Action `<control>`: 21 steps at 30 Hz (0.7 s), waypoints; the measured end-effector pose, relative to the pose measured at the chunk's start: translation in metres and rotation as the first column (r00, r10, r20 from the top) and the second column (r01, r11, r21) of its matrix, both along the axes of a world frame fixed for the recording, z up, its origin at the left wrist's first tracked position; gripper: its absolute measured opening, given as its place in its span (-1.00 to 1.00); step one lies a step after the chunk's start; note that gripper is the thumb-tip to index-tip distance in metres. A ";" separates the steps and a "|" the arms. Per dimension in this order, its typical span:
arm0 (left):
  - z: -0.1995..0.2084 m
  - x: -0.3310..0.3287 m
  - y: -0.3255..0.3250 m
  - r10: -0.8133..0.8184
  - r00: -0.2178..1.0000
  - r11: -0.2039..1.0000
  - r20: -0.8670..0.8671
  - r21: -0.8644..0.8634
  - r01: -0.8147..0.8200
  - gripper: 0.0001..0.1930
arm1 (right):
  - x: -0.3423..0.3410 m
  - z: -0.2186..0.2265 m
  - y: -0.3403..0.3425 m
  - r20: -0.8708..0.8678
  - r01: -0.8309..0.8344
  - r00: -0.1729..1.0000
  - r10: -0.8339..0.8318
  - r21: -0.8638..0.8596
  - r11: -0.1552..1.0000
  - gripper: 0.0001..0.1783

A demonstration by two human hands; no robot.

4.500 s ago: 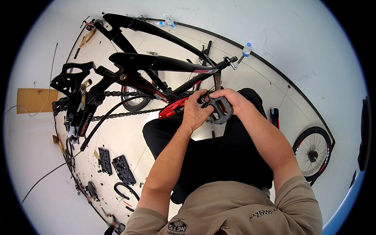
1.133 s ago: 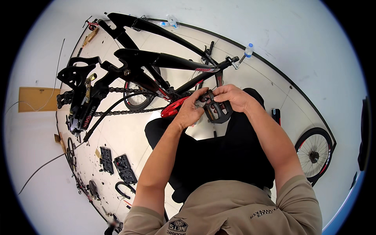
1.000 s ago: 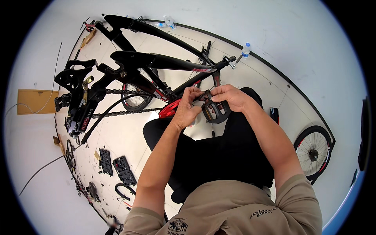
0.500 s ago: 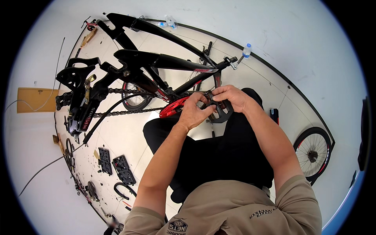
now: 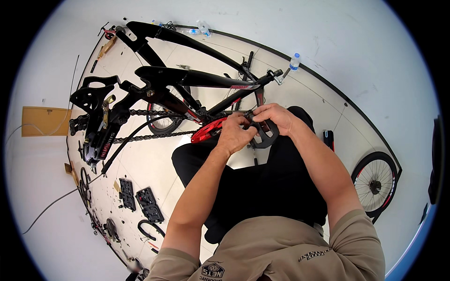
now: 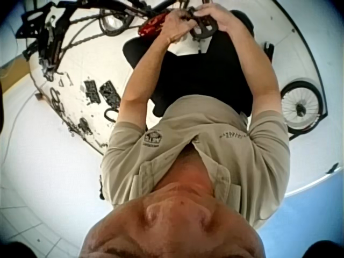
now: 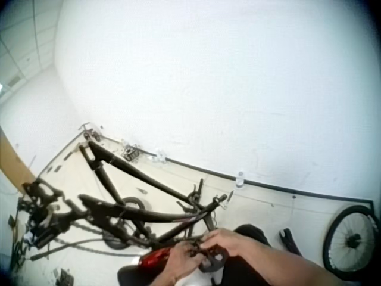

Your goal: The person attaches a bicycle pedal to the crank arm of a partially disassembled bicycle. They thread the pedal onto the crank, tighten it by hand, and then use a pedal wrench to secure it fully.

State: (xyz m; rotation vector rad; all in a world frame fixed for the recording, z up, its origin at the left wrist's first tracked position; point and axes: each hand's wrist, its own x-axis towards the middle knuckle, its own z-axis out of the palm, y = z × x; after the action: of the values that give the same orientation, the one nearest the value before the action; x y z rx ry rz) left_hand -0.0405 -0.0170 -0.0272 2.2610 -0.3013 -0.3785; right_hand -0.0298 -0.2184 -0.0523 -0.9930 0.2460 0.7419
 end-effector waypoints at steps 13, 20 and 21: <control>-0.015 -0.001 0.006 -0.010 0.996 0.997 0.092 -0.075 0.016 -0.71 | 0.004 -0.007 0.006 0.015 -0.039 0.999 0.040 -0.103 0.994 -0.79; -0.017 -0.004 0.004 0.025 0.997 0.990 0.071 -0.142 -0.015 -0.73 | 0.008 -0.012 0.005 -0.102 -0.054 0.994 0.049 -0.042 0.998 -0.86; -0.018 -0.004 0.004 0.033 0.997 0.990 0.070 -0.141 -0.023 -0.71 | 0.008 -0.011 0.006 -0.113 -0.043 0.993 0.037 -0.048 0.998 -0.86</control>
State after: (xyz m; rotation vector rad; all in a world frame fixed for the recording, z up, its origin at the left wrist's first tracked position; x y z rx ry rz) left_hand -0.0440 -0.0129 -0.0448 2.1411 -0.3232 -0.2531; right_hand -0.0223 -0.2128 -0.0637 -1.0080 0.3443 0.8322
